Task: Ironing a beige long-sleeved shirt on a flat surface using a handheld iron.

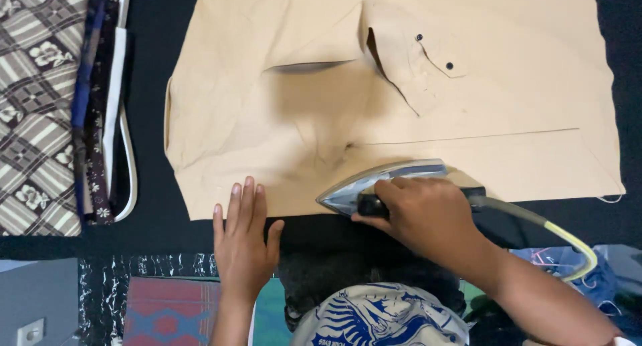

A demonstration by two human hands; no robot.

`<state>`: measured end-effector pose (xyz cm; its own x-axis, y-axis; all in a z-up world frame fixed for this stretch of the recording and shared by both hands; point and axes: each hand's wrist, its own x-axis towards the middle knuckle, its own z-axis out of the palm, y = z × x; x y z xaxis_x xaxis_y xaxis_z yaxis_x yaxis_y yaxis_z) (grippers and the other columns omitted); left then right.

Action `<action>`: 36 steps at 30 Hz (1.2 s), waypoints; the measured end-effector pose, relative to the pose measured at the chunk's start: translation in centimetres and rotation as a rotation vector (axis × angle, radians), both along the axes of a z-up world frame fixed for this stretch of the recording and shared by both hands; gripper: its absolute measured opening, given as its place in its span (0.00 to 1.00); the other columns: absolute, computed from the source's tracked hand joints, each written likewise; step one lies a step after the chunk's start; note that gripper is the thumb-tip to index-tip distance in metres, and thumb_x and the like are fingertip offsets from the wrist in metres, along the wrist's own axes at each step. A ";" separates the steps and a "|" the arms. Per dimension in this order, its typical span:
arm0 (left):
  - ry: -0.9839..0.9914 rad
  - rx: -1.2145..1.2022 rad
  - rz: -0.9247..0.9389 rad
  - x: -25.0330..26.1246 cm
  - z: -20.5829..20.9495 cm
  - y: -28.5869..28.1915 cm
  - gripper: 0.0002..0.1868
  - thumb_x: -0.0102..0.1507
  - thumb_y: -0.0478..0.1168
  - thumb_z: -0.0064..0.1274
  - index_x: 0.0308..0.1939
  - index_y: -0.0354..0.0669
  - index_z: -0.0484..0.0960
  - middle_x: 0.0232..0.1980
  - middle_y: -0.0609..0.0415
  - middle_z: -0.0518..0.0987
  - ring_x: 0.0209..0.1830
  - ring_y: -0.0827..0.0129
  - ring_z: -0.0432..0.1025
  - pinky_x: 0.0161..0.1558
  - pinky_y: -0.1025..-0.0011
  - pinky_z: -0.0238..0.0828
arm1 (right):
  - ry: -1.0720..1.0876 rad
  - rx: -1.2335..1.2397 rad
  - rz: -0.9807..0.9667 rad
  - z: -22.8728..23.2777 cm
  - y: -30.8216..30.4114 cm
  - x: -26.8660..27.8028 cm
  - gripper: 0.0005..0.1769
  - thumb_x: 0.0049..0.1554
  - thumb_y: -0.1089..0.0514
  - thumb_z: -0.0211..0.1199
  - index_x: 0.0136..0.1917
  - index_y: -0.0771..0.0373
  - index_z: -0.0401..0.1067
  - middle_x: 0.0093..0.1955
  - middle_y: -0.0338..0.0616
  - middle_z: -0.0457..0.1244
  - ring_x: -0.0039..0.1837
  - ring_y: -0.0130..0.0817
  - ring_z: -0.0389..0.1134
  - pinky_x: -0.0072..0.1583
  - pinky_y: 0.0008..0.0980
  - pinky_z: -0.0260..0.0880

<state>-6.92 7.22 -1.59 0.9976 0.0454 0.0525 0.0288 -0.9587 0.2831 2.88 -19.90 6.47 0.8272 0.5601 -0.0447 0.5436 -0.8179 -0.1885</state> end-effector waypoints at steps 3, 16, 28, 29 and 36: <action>0.036 0.029 0.022 0.0 -0.2 -0.1 0.36 0.63 0.49 0.51 0.74 0.41 0.67 0.80 0.49 0.63 0.81 0.53 0.54 0.74 0.43 0.49 | 0.033 0.050 0.014 0.1 -0.6 0.2 0.24 0.54 0.33 0.68 0.42 0.54 0.73 0.31 0.34 0.66 0.29 0.36 0.68 0.32 0.35 0.64; -0.103 -0.069 -0.011 1.8 0.9 -4.1 0.39 0.62 0.40 0.55 0.76 0.37 0.60 0.81 0.40 0.59 0.83 0.46 0.50 0.78 0.35 0.37 | 0.132 -0.141 -0.313 -1.3 -3.0 2.8 0.34 0.55 0.20 0.59 0.42 0.53 0.70 0.29 0.41 0.67 0.27 0.46 0.67 0.31 0.44 0.63; 0.011 0.054 -0.299 6.1 -0.5 -9.2 0.41 0.68 0.57 0.39 0.78 0.32 0.55 0.83 0.42 0.55 0.83 0.53 0.49 0.75 0.48 0.43 | 0.048 -0.021 -0.214 -1.0 -3.7 4.9 0.32 0.58 0.26 0.62 0.43 0.59 0.72 0.36 0.42 0.69 0.28 0.42 0.67 0.32 0.40 0.66; 0.010 0.050 -0.306 6.1 -0.5 -9.2 0.41 0.68 0.57 0.39 0.78 0.32 0.55 0.83 0.42 0.55 0.83 0.53 0.49 0.75 0.48 0.43 | 0.048 -0.024 -0.222 -1.0 -4.0 4.6 0.32 0.58 0.26 0.62 0.43 0.59 0.72 0.36 0.42 0.69 0.28 0.42 0.67 0.32 0.40 0.66; 0.054 0.050 -0.305 6.1 -1.3 -8.9 0.42 0.68 0.59 0.39 0.77 0.32 0.55 0.83 0.41 0.53 0.83 0.51 0.47 0.74 0.44 0.44 | 0.090 0.039 -0.136 0.5 -6.7 3.2 0.26 0.57 0.34 0.68 0.39 0.59 0.73 0.30 0.40 0.68 0.23 0.37 0.63 0.27 0.36 0.61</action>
